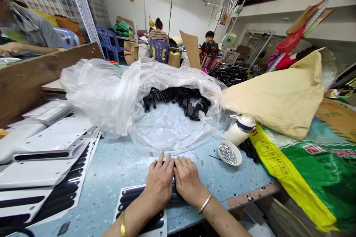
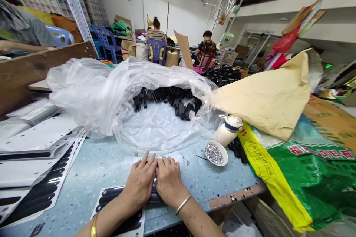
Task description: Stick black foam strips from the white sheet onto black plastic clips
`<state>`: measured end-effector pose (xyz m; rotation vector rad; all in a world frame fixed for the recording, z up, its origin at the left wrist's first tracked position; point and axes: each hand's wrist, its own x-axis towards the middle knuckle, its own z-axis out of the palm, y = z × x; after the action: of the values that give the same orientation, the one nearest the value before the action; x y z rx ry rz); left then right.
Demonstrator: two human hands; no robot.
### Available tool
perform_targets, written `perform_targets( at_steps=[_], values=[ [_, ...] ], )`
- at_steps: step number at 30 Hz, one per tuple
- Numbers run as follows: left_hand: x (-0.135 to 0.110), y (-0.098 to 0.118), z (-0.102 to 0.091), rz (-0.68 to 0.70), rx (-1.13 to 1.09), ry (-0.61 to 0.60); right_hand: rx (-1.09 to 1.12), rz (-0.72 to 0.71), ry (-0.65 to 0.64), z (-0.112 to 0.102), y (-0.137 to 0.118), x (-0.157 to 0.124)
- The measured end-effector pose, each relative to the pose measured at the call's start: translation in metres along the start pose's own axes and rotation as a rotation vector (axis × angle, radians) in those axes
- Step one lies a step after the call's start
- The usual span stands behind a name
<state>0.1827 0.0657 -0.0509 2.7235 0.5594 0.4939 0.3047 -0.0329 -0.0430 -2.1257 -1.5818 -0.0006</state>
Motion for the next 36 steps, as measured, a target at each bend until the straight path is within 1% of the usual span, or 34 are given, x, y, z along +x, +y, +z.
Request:
perform_targets(
  at_steps=[3,6,10,13,15,16,17,18,19,20,21,22,23,24,25,26,27,29,31,33,36],
  values=[
    [-0.001,0.004,0.003,-0.008,0.034,-0.035,-0.042,0.009,-0.079,0.003,-0.003,0.004],
    [0.001,0.006,0.0,-0.024,0.021,-0.046,-0.043,0.014,-0.078,0.006,0.002,0.008],
    [0.006,0.007,-0.005,-0.027,0.004,-0.029,-0.034,0.029,-0.055,0.011,0.009,0.011],
    [0.008,0.007,-0.014,-0.032,-0.002,0.005,-0.007,0.031,-0.036,0.009,0.016,0.015],
    [-0.002,0.009,-0.024,-0.063,-0.02,0.076,0.02,0.02,-0.037,0.003,0.022,0.02],
    [-0.011,0.013,-0.029,-0.103,-0.071,0.129,0.033,0.017,-0.038,-0.001,0.024,0.022],
    [-0.024,0.018,-0.033,-0.162,-0.162,0.167,0.048,0.016,-0.04,-0.004,0.025,0.025],
    [-0.039,0.024,-0.035,-0.247,-0.319,0.202,0.064,0.016,-0.042,-0.008,0.026,0.026],
    [-0.055,0.032,-0.034,-0.349,-0.521,0.15,0.084,0.014,-0.048,-0.01,0.025,0.028],
    [-0.07,0.04,-0.031,-0.462,-0.769,0.006,0.105,0.008,-0.06,-0.011,0.023,0.028],
    [-0.083,0.047,-0.026,-0.609,-1.05,-0.125,0.128,0.0,-0.076,-0.011,0.021,0.028],
    [-0.092,0.054,-0.02,-0.757,-1.305,-0.185,0.149,-0.008,-0.094,-0.011,0.018,0.026],
    [-0.097,0.06,-0.014,-0.885,-1.492,-0.178,0.169,-0.011,-0.112,-0.009,0.015,0.024],
    [-0.098,0.063,-0.009,-0.973,-1.608,-0.144,0.186,-0.005,-0.126,-0.008,0.013,0.022],
    [-0.096,0.065,-0.005,-1.022,-1.663,-0.098,0.204,0.009,-0.137,-0.006,0.013,0.019],
    [-0.09,0.066,-0.004,-1.038,-1.66,-0.06,0.223,0.032,-0.144,-0.006,0.013,0.017],
    [-0.084,0.065,-0.004,-1.025,-1.611,-0.041,0.245,0.06,-0.147,-0.006,0.015,0.015],
    [-0.07,0.062,-0.007,-0.97,-1.47,-0.039,0.306,0.123,-0.145,-0.009,0.022,0.011],
    [-0.058,0.059,-0.008,-0.928,-1.374,-0.042,0.391,0.183,-0.131,-0.014,0.029,0.008],
    [-0.051,0.056,-0.004,-0.907,-1.36,-0.015,0.504,0.238,-0.115,-0.018,0.033,0.005],
    [-0.046,0.051,0.004,-0.899,-1.404,0.059,0.683,0.316,-0.106,-0.018,0.036,0.001]
  ],
)
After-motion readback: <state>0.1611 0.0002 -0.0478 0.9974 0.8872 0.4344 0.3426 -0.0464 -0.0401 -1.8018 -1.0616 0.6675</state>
